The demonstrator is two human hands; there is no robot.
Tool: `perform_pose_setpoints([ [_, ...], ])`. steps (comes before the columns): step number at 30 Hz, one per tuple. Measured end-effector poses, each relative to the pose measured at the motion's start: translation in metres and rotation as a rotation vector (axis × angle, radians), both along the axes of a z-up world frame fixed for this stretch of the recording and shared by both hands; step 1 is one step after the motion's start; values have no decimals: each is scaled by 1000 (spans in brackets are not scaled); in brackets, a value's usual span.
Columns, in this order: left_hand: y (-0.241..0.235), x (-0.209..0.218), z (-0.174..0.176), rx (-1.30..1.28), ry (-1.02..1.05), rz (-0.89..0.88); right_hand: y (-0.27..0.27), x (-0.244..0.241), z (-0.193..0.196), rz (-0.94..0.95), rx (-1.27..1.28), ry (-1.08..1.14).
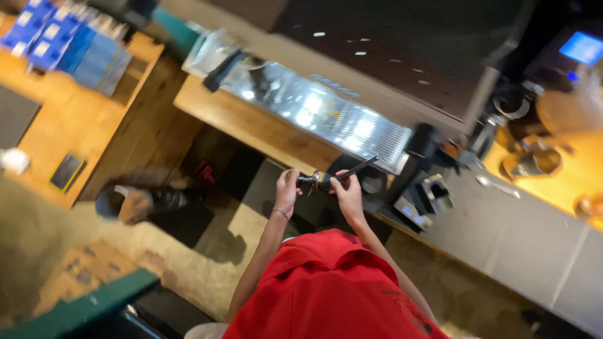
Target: The person prepares espresso by dosing ground coffee into a portafilter, tamping the grounds, and locking the portafilter into the espresso machine. The person repeats this process multiple times, cleaning the portafilter between cycles.
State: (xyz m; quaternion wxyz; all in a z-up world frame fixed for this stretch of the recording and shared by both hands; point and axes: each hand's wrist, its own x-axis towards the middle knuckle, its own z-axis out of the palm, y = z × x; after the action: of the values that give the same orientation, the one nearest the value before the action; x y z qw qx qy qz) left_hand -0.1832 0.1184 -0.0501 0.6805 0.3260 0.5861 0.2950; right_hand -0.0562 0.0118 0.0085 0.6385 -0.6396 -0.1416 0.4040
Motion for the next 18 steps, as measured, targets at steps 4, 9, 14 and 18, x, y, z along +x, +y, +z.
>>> perform_pose_setpoints([
  [4,16,-45,6,-25,16,148,38,-32,2,164,-1,-21],
  [9,45,-118,-5,-45,3,377,99,-88,-6,396,47,-70],
  [14,90,-214,-40,-49,-36,644,181,-176,-15,602,53,-101],
  [18,131,-297,-36,-74,-41,810,247,-256,-28,787,48,-131],
])
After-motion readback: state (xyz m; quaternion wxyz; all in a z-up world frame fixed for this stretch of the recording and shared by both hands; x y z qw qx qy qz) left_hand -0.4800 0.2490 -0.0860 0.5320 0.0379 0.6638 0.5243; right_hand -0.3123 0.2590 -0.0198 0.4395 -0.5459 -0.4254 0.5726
